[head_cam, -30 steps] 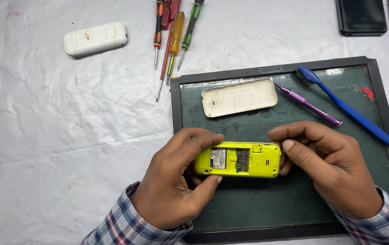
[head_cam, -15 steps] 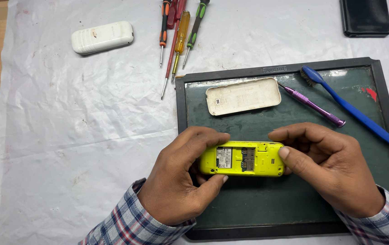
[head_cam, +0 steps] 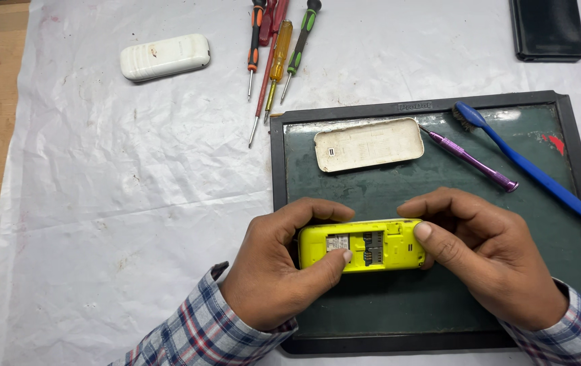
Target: The person picks up a cracked smartphone, brushes its screen and edges with a toothbrush, removes the back cover and pries at the internal frame with a small screwdriver. They then pick up a white feature phone, pry open its back cover by hand and work on its internal battery compartment with a screwdriver.
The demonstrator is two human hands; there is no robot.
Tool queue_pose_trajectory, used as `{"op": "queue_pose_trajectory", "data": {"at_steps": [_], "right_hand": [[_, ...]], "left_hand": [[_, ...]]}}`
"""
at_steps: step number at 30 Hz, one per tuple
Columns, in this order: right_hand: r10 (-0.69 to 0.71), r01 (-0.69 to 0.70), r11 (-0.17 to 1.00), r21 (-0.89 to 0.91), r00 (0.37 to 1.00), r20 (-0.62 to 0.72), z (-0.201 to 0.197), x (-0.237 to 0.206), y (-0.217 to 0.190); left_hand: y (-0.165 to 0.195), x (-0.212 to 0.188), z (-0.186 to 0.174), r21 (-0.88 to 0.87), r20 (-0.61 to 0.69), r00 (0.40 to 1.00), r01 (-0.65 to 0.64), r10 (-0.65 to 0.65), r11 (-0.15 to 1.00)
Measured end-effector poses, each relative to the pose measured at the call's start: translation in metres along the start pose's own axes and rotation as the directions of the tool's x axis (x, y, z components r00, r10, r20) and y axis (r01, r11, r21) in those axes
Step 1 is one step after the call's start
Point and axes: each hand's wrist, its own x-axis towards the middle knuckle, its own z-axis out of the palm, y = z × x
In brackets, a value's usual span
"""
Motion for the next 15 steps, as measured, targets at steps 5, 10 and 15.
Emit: {"op": "queue_pose_trajectory", "data": {"at_steps": [5, 10, 15], "right_hand": [[-0.078, 0.08, 0.996, -0.029, 0.996, 0.045, 0.004, -0.002, -0.001], [-0.111, 0.111, 0.989, -0.096, 0.994, 0.009, 0.007, -0.001, -0.009], [-0.274, 0.195, 0.896, -0.398, 0.95, -0.15, -0.004, 0.012, -0.031]], "left_hand": [[0.001, -0.002, 0.006, 0.071, 0.001, 0.99, -0.141, 0.141, 0.988], [0.002, 0.001, 0.004, 0.09, 0.067, 0.997, -0.034, 0.028, 0.995], [0.0, 0.0, 0.003, 0.177, 0.03, 0.986, -0.164, 0.161, 0.971]]}}
